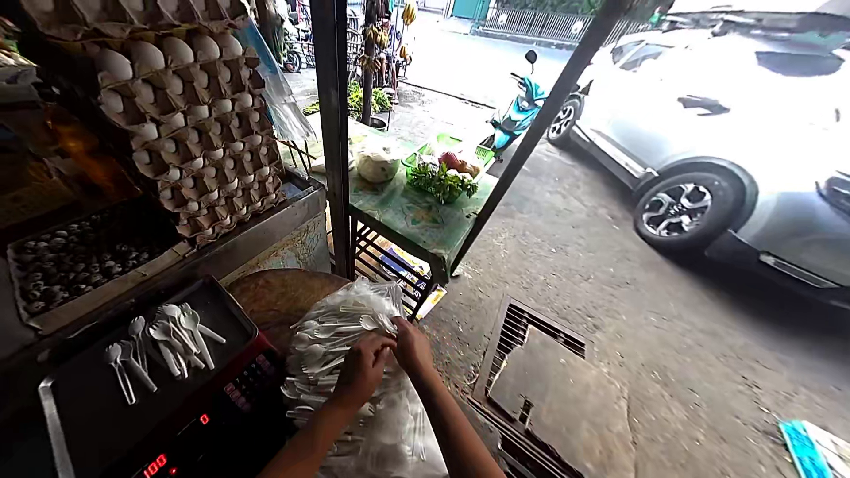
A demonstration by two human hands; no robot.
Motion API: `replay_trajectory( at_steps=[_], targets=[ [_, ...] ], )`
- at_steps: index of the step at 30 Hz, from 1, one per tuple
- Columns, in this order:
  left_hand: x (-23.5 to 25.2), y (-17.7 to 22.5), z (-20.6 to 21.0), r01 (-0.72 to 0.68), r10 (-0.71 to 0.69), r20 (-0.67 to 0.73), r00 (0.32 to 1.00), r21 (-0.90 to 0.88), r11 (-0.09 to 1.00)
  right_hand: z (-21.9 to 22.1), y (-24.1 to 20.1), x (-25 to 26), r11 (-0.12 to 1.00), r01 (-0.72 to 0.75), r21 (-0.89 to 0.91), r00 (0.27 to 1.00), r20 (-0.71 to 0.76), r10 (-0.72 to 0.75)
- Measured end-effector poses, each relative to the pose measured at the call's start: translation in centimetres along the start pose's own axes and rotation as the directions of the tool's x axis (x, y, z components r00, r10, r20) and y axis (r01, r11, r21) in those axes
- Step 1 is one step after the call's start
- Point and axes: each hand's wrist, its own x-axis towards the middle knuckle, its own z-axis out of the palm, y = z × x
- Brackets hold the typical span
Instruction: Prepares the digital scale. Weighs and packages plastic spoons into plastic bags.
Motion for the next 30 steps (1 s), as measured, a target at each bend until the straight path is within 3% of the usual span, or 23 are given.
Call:
replay_trajectory(
  at_steps=[2, 5, 9, 12, 14, 17, 19, 21, 22, 23, 25, 26, 28, 30],
  targets=[
    [-1.6, -0.3, 0.0, 0.201, -0.195, 0.051, 0.979, -0.186, 0.962, -0.1, -0.3, 0.1, 0.998, 0.023, -0.057, 0.998, 0.052, -0.020],
    [-4.0, -0.8, -0.7, 0.454, -0.463, 0.097, 0.881, -0.452, 0.768, 0.0, -0.4, -0.3, 0.990, 0.035, -0.137, 0.994, 0.105, -0.020],
    [-5.9, -0.9, -1.4, 0.523, -0.629, 0.158, 0.761, -0.723, 0.452, 0.1, -0.3, -0.8, 0.980, 0.045, -0.193, 0.993, 0.114, -0.023],
    [-6.5, -0.9, -2.3, 0.513, -0.620, 0.208, 0.756, -0.777, 0.365, 0.0, -0.5, -2.0, 0.969, 0.185, -0.165, 0.983, 0.024, -0.184],
    [-6.8, -1.0, -2.8, 0.550, -0.614, 0.298, 0.731, -0.789, 0.272, 0.3, -1.0, -3.5, 0.933, 0.334, -0.131, 0.937, -0.062, -0.344],
    [-7.2, -1.4, -3.9, 0.625, -0.556, 0.488, 0.673, -0.778, 0.073, 1.5, -2.4, -6.6, 0.790, 0.611, -0.057, 0.768, -0.202, -0.608],
    [-7.9, -1.3, -5.1, 0.629, -0.397, 0.571, 0.719, -0.777, 0.021, 2.3, -4.2, -9.2, 0.641, 0.767, 0.023, 0.630, -0.216, -0.746],
    [-9.0, -1.8, -5.7, 0.576, -0.244, 0.553, 0.797, -0.817, 0.026, 3.3, -5.5, -11.2, 0.549, 0.828, 0.116, 0.561, -0.159, -0.813],
    [-9.4, -1.6, -5.9, 0.547, -0.286, 0.513, 0.810, -0.836, 0.048, 3.4, -5.8, -11.7, 0.560, 0.813, 0.157, 0.580, -0.145, -0.802],
    [-9.5, -1.2, -6.2, 0.524, -0.396, 0.459, 0.795, -0.849, 0.068, 3.2, -6.0, -11.8, 0.629, 0.753, 0.192, 0.656, -0.143, -0.741],
    [-9.4, -1.8, -6.5, 0.505, -0.565, 0.368, 0.739, -0.857, 0.103, 1.7, -6.1, -10.2, 0.861, 0.485, 0.154, 0.872, -0.164, -0.462],
    [-9.6, -2.3, -6.6, 0.513, -0.604, 0.336, 0.723, -0.846, 0.144, 0.9, -5.8, -8.4, 0.943, 0.316, 0.103, 0.940, -0.169, -0.297],
    [-10.4, -2.8, -6.7, 0.499, -0.580, 0.314, 0.752, -0.846, 0.188, 0.4, -4.1, -3.8, 0.998, 0.067, 0.009, 0.990, -0.125, -0.065],
    [-11.1, -2.8, -6.8, 0.501, -0.530, 0.338, 0.777, -0.843, 0.197, 0.9, -2.5, -0.7, 0.997, -0.013, -0.074, 0.998, -0.070, 0.008]
  ],
)
